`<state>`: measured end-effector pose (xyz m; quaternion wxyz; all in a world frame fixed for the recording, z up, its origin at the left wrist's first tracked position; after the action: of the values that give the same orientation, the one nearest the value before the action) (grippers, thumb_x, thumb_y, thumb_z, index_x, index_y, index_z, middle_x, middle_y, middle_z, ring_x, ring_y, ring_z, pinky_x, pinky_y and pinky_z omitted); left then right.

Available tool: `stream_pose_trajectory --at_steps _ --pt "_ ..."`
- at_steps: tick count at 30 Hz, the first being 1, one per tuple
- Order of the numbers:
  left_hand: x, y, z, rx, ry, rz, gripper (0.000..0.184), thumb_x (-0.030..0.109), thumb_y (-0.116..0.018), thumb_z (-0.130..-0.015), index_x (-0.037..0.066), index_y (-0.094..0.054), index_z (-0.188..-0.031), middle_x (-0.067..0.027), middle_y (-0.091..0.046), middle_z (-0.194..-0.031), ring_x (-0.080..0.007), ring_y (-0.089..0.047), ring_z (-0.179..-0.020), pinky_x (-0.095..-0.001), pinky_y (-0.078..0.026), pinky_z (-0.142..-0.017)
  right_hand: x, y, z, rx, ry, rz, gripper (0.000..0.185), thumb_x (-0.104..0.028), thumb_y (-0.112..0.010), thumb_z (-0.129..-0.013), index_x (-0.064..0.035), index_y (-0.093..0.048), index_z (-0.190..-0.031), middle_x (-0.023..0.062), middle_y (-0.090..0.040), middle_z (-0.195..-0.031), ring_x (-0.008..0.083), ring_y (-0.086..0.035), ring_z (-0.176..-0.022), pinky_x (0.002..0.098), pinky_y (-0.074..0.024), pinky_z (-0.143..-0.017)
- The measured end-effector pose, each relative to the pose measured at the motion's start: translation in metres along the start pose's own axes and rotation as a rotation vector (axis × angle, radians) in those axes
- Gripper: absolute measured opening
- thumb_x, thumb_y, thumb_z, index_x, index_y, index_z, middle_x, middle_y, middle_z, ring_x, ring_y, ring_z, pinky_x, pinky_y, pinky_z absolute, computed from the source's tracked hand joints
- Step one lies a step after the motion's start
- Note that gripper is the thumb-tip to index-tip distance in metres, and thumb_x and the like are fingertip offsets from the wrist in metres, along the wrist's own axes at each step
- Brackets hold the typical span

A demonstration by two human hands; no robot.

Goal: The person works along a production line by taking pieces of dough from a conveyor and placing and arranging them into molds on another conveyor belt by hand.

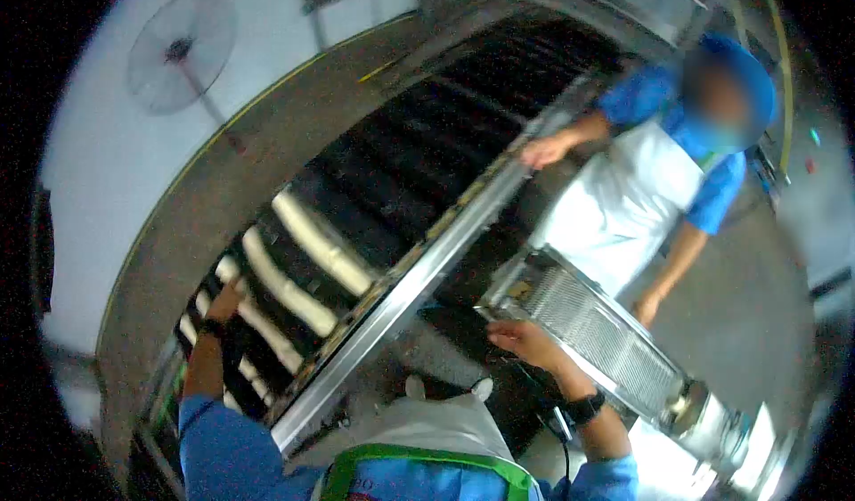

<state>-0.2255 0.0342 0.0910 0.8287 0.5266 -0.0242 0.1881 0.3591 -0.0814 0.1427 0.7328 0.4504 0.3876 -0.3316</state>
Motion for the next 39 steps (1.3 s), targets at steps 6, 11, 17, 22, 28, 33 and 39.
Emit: stream_pose_trajectory --at_steps 6,11,17,22,28,33,39 --pt "-0.037 -0.001 -0.089 0.488 0.115 0.218 0.045 0.006 -0.048 -0.062 0.005 -0.039 -0.107 -0.016 -0.039 -0.107 -0.032 -0.035 -0.099 -0.035 -0.029 -0.084 0.036 0.027 -0.002 -0.067 0.054 0.064 0.027 -0.021 -0.049 -0.076 -0.0029 -0.051 -0.095 0.0077 -0.056 -0.082 0.0151 -0.05 -0.074 0.0249 -0.0401 -0.067" --pt "0.148 -0.026 -0.049 0.38 -0.35 0.331 0.041 0.01 -0.055 -0.056 0.005 -0.047 -0.096 -0.0152 -0.046 -0.09 -0.0305 -0.042 -0.083 -0.0374 -0.033 -0.076 0.092 0.055 0.059 0.083 -0.28 -0.242 0.03 -0.018 -0.049 -0.076 0.0005 -0.048 -0.099 0.0065 -0.056 -0.084 0.012 -0.051 -0.072 0.0234 -0.0403 -0.064" --pt "0.333 -0.084 -0.022 0.156 -0.423 0.099 0.046 0.02 -0.051 -0.065 0.017 -0.036 -0.108 -0.0115 -0.017 -0.124 -0.0308 -0.019 -0.112 -0.0438 -0.022 -0.088 0.176 0.082 0.12 0.352 -0.359 -0.364 0.026 -0.017 -0.048 -0.075 -0.0015 -0.049 -0.097 0.0072 -0.056 -0.082 0.0139 -0.053 -0.073 0.0245 -0.0425 -0.059" --pt "0.405 -0.102 -0.062 0.32 -0.663 -0.021 0.053 0.025 -0.052 -0.066 0.013 -0.031 -0.113 -0.0112 -0.017 -0.124 -0.0287 -0.014 -0.115 -0.0443 -0.017 -0.089 0.181 0.101 0.166 0.498 -0.336 -0.364 0.027 -0.016 -0.046 -0.076 0.001 -0.048 -0.096 0.0082 -0.055 -0.081 0.0146 -0.052 -0.074 0.0239 -0.0427 -0.059" --pt "0.461 -0.104 -0.09 0.459 -0.661 -0.171 0.049 0.028 -0.047 -0.069 0.007 -0.034 -0.111 -0.0121 -0.029 -0.119 -0.0247 -0.02 -0.113 -0.0406 -0.017 -0.09 0.209 0.094 0.206 0.58 -0.454 -0.55 0.027 -0.017 -0.047 -0.076 0.0022 -0.047 -0.096 0.0079 -0.053 -0.083 0.0134 -0.051 -0.071 0.0234 -0.0431 -0.057" --pt "0.44 -0.087 -0.068 0.375 -0.556 -0.243 0.036 0.027 -0.046 -0.07 0.005 -0.043 -0.098 -0.0148 -0.048 -0.097 -0.0256 -0.042 -0.096 -0.0391 -0.026 -0.084 0.221 0.106 0.22 0.577 -0.53 -0.548 0.024 -0.015 -0.046 -0.076 0.0005 -0.049 -0.094 0.0059 -0.054 -0.079 0.0106 -0.049 -0.067 0.0206 -0.0417 -0.054" --pt "0.397 -0.104 -0.029 0.571 -0.784 -0.182 0.024 0.019 -0.047 -0.071 0.002 -0.047 -0.089 -0.0136 -0.052 -0.082 -0.0261 -0.047 -0.082 -0.0357 -0.033 -0.073 0.214 0.087 0.23 0.574 -0.517 -0.518 0.022 -0.014 -0.046 -0.076 -0.0012 -0.05 -0.094 0.005 -0.054 -0.079 0.0105 -0.05 -0.066 0.0212 -0.0398 -0.054"
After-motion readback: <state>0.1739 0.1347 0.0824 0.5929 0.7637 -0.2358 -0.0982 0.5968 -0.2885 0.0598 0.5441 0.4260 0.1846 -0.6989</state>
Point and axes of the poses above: each hand's wrist, its own z-axis away from the middle knuckle, its own y-axis out of the back of the hand, x = y × z, the point moved 1 cm from there along -z, towards the middle knuckle
